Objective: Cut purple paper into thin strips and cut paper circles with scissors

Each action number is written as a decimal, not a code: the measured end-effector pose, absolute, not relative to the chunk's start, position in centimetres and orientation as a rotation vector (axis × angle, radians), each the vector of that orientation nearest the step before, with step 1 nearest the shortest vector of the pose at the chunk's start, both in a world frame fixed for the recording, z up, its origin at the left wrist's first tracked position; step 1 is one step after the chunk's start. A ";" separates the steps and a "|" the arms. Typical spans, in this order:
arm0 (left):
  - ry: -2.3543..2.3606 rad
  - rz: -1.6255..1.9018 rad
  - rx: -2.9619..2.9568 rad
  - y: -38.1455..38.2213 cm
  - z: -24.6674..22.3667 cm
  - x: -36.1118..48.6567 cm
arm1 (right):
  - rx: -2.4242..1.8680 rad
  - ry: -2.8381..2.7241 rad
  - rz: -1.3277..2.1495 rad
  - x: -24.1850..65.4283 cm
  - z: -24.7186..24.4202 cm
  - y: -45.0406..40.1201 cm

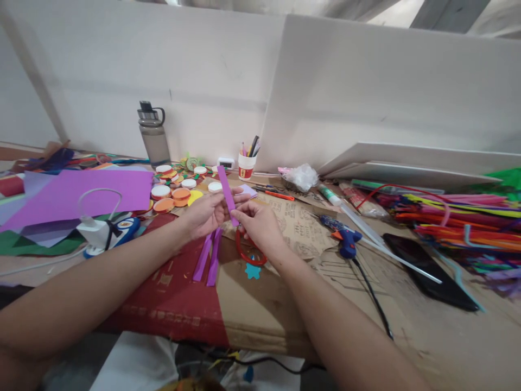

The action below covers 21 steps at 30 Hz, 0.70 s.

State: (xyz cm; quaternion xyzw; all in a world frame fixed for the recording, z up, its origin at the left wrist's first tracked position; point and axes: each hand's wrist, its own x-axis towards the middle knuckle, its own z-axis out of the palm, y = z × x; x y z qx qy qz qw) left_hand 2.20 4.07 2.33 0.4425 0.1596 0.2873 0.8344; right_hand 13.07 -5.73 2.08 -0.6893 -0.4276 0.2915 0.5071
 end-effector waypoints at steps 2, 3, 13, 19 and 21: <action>0.316 0.595 0.930 3.8 2.2 2.3 | -1.684 -1.017 0.705 13.1 1.9 -5.6; 0.312 0.593 0.936 3.7 2.1 2.4 | -1.699 -1.015 0.709 13.2 1.8 -5.6; 0.331 0.721 0.938 4.2 2.1 2.3 | -1.625 -1.300 0.476 13.7 1.5 -5.7; 0.355 0.682 0.961 4.2 2.2 2.2 | -1.672 -1.223 0.650 13.3 1.8 -5.9; 0.362 0.685 0.993 4.3 1.9 2.2 | -1.677 -1.162 0.669 13.3 1.8 -5.9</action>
